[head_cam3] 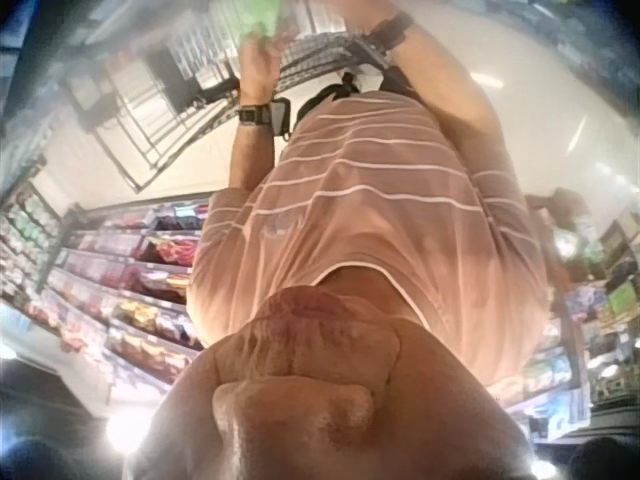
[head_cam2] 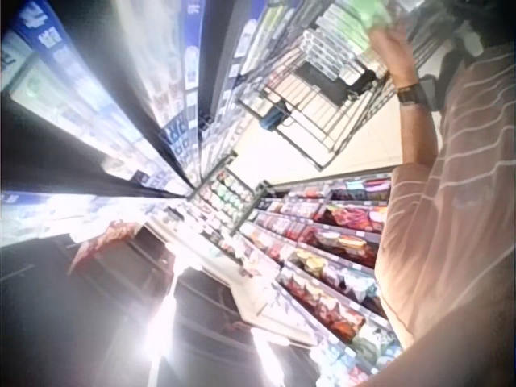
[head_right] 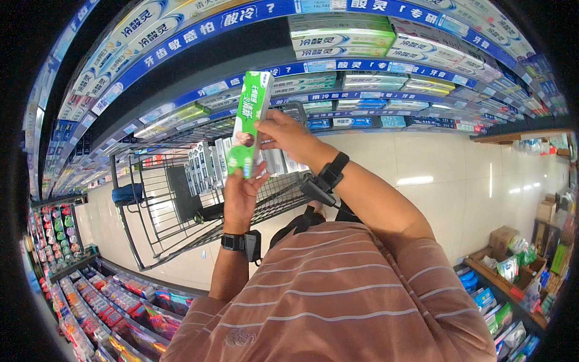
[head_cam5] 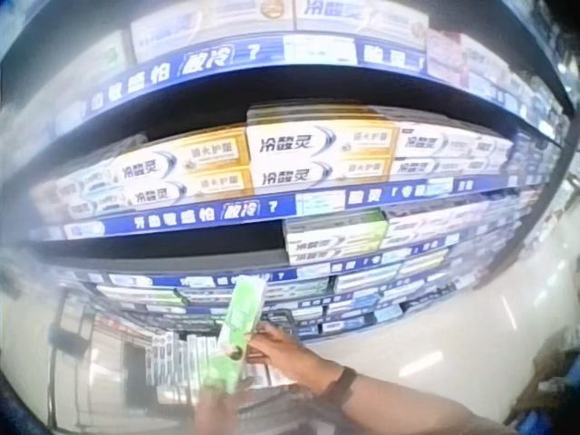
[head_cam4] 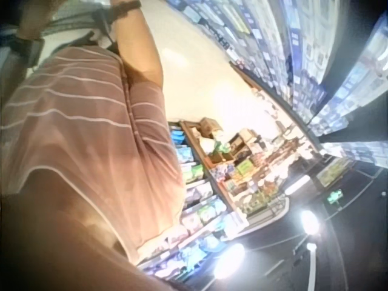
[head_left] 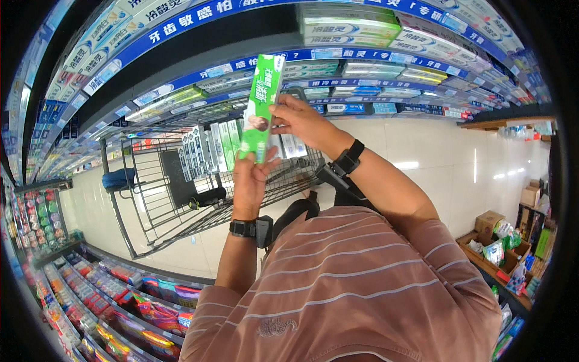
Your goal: The person picks up and handles several boxes of toothpaste from a supermarket shelf, turning them over to look at the packaging before placing some back and selecting others.
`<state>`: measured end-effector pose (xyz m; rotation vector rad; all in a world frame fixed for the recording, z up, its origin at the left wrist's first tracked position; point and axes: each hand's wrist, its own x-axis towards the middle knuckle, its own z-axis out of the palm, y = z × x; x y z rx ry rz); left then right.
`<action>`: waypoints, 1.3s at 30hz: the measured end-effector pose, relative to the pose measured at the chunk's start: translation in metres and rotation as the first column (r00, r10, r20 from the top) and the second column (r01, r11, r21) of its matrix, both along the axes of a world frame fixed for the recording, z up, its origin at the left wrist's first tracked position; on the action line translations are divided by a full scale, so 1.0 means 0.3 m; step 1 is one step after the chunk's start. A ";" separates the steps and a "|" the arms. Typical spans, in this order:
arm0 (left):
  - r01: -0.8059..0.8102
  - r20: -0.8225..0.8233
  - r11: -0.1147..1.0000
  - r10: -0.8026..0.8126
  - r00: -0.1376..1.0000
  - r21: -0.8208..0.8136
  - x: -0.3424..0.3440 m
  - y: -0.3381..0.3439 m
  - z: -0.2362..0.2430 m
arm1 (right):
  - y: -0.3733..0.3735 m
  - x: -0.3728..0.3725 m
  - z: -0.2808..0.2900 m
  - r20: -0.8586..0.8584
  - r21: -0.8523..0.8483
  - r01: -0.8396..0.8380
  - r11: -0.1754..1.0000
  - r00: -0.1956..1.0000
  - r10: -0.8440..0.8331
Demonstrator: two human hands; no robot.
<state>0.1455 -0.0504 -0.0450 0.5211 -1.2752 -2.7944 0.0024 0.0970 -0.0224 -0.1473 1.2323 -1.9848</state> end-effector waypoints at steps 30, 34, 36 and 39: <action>0.548 0.229 0.795 -0.500 0.835 -0.262 -0.061 0.133 0.012 | 0.164 -0.096 0.008 0.013 0.169 -0.231 0.958 0.973 0.232; 0.520 0.231 0.811 -0.470 0.852 -0.268 -0.049 0.128 -0.002 | 0.155 -0.088 0.001 0.022 0.164 -0.228 0.960 0.973 0.228; 0.493 0.236 0.822 -0.438 0.867 -0.286 -0.049 0.124 0.008 | 0.153 -0.082 -0.005 0.049 0.151 -0.239 0.959 0.971 0.234; 0.455 0.233 0.824 -0.395 0.888 -0.337 -0.056 0.117 0.038 | 0.140 -0.072 -0.012 0.074 0.117 -0.216 0.969 0.975 0.208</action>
